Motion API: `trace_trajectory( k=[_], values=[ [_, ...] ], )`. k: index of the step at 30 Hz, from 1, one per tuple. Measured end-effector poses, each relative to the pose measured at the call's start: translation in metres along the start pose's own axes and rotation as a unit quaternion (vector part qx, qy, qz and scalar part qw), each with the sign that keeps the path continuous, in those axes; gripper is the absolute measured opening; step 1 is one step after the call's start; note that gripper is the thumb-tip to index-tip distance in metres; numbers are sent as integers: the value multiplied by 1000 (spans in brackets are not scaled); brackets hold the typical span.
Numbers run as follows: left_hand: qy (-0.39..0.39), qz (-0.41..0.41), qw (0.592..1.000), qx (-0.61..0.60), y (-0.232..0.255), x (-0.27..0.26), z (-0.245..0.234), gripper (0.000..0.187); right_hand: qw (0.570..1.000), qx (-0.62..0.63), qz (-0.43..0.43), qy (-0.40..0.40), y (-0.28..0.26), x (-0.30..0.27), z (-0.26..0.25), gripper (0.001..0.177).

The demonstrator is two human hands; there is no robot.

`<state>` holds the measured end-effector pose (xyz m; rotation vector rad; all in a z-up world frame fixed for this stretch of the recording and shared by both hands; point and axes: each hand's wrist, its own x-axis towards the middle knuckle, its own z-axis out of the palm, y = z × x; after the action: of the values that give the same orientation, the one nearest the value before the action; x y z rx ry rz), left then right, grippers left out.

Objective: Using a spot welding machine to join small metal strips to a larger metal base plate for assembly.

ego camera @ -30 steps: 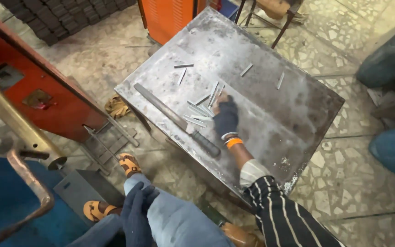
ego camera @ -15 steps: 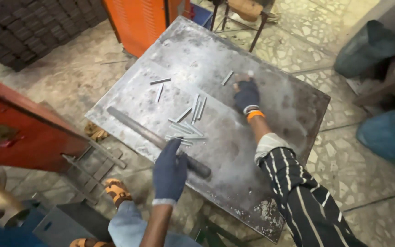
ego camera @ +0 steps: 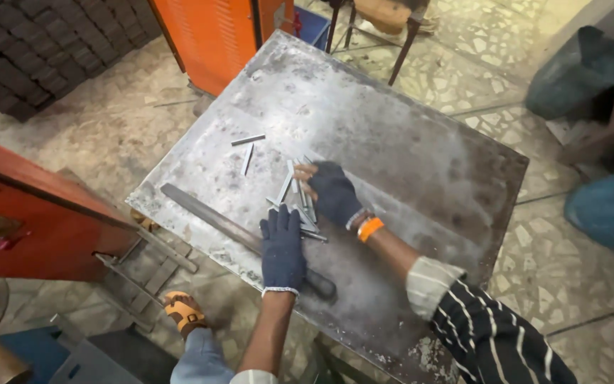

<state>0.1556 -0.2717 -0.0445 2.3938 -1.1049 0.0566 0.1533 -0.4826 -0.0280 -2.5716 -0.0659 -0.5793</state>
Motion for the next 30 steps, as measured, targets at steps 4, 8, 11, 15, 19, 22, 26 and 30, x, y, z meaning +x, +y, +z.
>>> trace_trajectory(
  k=[4, 8, 11, 15, 19, 22, 26, 30],
  values=[
    [6, -9, 1000, -13, 2, 2, -1, 64, 996, -77, -37, 32, 20, 68, 42, 27],
    [5, -8, 1000, -26, 10, 4, -13, 67, 994, -109, 8, -5, 3, 137, 48, 24],
    [-4, -7, 1000, -28, 6, 3, -13, 67, 993, -100, -54, 26, 12, 152, 69, 29],
    [-12, 11, 1000, -26, 6, -2, -19, 75, 983, -161, 49, -78, -10, 128, 65, 19],
    [22, 21, 997, -65, 8, -11, -26, 76, 988, -152, 8, -41, 2, 73, 82, 22],
    [-38, 21, 999, -12, 6, -16, -31, 85, 993, -107, -28, 42, -7, 59, 70, 29],
    [-8, 29, 995, -95, 5, -22, -38, 81, 990, -117, 70, 38, -36, 55, 30, 25],
    [129, -19, 969, -208, 13, -43, -62, 61, 964, 22, 194, 179, -75, 17, -6, 36]
  ],
)
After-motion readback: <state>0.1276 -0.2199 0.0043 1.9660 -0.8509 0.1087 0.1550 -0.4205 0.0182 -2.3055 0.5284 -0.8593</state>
